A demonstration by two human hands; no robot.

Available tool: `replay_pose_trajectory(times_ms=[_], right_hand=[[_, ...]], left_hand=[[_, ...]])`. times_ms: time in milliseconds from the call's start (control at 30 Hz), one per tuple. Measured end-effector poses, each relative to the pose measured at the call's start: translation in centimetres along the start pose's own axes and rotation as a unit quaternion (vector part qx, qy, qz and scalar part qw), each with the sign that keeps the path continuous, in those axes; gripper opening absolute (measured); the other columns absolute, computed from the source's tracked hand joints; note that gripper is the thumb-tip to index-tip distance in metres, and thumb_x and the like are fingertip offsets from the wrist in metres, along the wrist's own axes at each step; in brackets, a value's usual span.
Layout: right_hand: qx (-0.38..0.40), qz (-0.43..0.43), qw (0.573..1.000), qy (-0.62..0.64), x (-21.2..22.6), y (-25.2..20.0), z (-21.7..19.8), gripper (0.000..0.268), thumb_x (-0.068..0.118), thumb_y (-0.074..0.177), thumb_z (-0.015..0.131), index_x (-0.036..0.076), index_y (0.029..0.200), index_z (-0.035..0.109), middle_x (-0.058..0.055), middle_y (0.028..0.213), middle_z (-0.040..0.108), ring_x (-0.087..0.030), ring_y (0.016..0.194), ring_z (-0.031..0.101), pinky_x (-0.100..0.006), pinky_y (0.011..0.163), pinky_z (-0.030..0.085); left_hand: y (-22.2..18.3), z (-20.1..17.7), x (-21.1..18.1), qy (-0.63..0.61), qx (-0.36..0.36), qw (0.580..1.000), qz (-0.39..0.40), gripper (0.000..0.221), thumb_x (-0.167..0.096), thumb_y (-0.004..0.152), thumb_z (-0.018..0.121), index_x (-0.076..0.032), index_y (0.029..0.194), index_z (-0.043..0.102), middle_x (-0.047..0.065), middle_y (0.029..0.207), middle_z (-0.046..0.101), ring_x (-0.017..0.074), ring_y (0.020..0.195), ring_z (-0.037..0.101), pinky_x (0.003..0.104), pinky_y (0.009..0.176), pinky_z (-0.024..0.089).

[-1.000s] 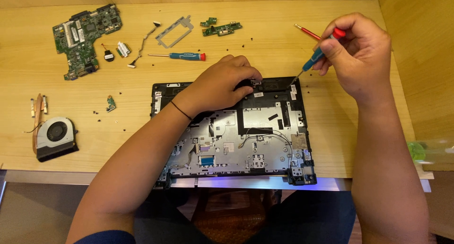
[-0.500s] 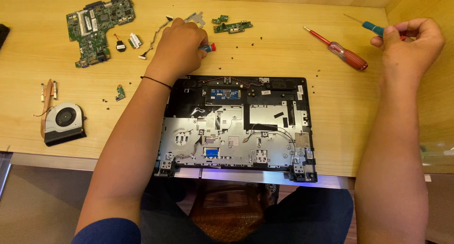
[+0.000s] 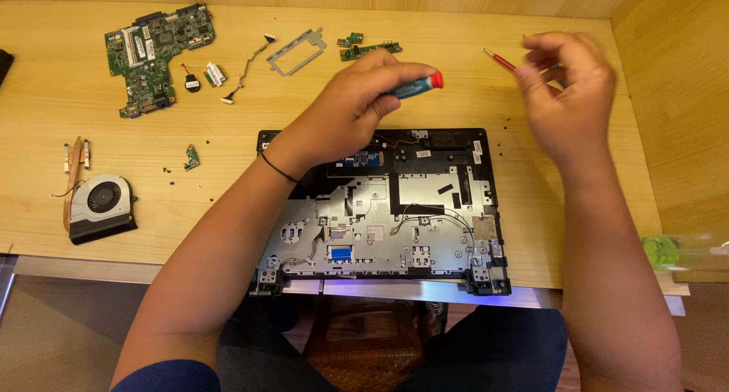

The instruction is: Disassembling a laptop by removing internal screws and prying off the frame around the trackpad area.

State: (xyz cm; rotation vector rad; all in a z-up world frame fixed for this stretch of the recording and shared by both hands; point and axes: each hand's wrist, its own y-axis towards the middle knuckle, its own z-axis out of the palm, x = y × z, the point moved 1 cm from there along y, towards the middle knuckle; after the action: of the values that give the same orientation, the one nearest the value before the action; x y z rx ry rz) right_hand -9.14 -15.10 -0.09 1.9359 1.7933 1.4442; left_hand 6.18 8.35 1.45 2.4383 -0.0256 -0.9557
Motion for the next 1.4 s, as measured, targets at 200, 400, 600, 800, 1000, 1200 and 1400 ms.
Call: replay_pose_trajectory(times_ms=[200,400,600,800,1000,1200,1400], right_hand=[[0.139,0.073,0.943,0.292,5.7,-2.3,5.4,0.033,0.004,0.092,0.062,-0.007,0.120,0.048,-0.014,0.076,0.058,-0.015,0.053,0.060,-0.024,0.048,0.053],[0.007,0.127,0.940,0.318,4.6,-1.0,2.6,0.029,0.027,0.101,0.055,0.002,0.104,0.042,-0.020,0.099,0.061,-0.029,0.077,0.068,-0.027,0.053,0.052],[0.022,0.110,0.955,0.275,1.9,-0.5,-0.9,0.016,0.015,0.112,0.045,0.005,0.114,0.033,-0.024,0.098,0.057,-0.029,0.076,0.064,-0.031,0.062,0.054],[0.079,0.173,0.974,0.125,1.3,-0.8,-2.4,0.010,-0.005,0.100,0.048,0.004,0.097,0.045,-0.012,0.081,0.054,-0.015,0.065,0.058,-0.021,0.051,0.042],[0.112,0.152,0.980,0.061,1.9,-0.6,-1.8,0.009,-0.004,0.095,0.052,0.004,0.092,0.048,-0.009,0.072,0.053,-0.015,0.066,0.062,-0.022,0.050,0.045],[0.118,0.143,0.982,0.033,2.3,-0.5,-2.0,0.009,-0.005,0.091,0.052,0.004,0.091,0.048,-0.008,0.069,0.054,-0.015,0.063,0.061,-0.023,0.050,0.040],[0.149,0.075,0.985,-0.034,2.4,-0.5,-2.2,0.012,-0.004,0.085,0.057,0.005,0.090,0.050,-0.005,0.072,0.057,-0.015,0.063,0.046,-0.029,0.060,0.035]], left_hand=[[-0.1,1.4,-0.1,-0.039,-0.024,0.998,0.040,0.020,0.001,0.087,0.066,0.002,0.107,0.065,0.015,0.084,0.058,0.0334,0.079,0.062,0.043,0.076,0.051],[0.0,0.9,2.1,0.003,-0.054,0.997,-0.048,0.008,0.000,0.088,0.061,-0.005,0.083,0.065,0.005,0.077,0.063,0.0122,0.057,0.064,0.022,0.055,0.051],[-0.1,1.4,1.7,0.081,0.015,0.997,0.006,0.006,-0.013,0.090,0.066,-0.012,0.096,0.068,0.002,0.090,0.068,0.0205,0.087,0.062,0.036,0.082,0.045],[-0.8,4.1,2.1,0.161,0.214,0.963,-0.029,0.048,-0.031,0.088,0.065,-0.022,0.134,0.054,0.011,0.143,0.045,0.0374,0.132,0.030,0.056,0.097,0.032],[-0.8,3.7,2.3,0.134,0.219,0.965,-0.053,0.042,-0.025,0.091,0.058,-0.024,0.133,0.055,0.002,0.138,0.052,0.0322,0.126,0.037,0.052,0.098,0.030],[-0.7,3.5,2.0,0.130,0.218,0.965,-0.062,0.043,-0.024,0.091,0.059,-0.024,0.133,0.055,0.004,0.139,0.052,0.0296,0.127,0.037,0.051,0.099,0.030],[-0.7,3.6,2.2,0.139,0.216,0.965,-0.054,0.043,-0.024,0.091,0.059,-0.025,0.133,0.055,0.004,0.137,0.053,0.0301,0.126,0.038,0.052,0.097,0.031]])
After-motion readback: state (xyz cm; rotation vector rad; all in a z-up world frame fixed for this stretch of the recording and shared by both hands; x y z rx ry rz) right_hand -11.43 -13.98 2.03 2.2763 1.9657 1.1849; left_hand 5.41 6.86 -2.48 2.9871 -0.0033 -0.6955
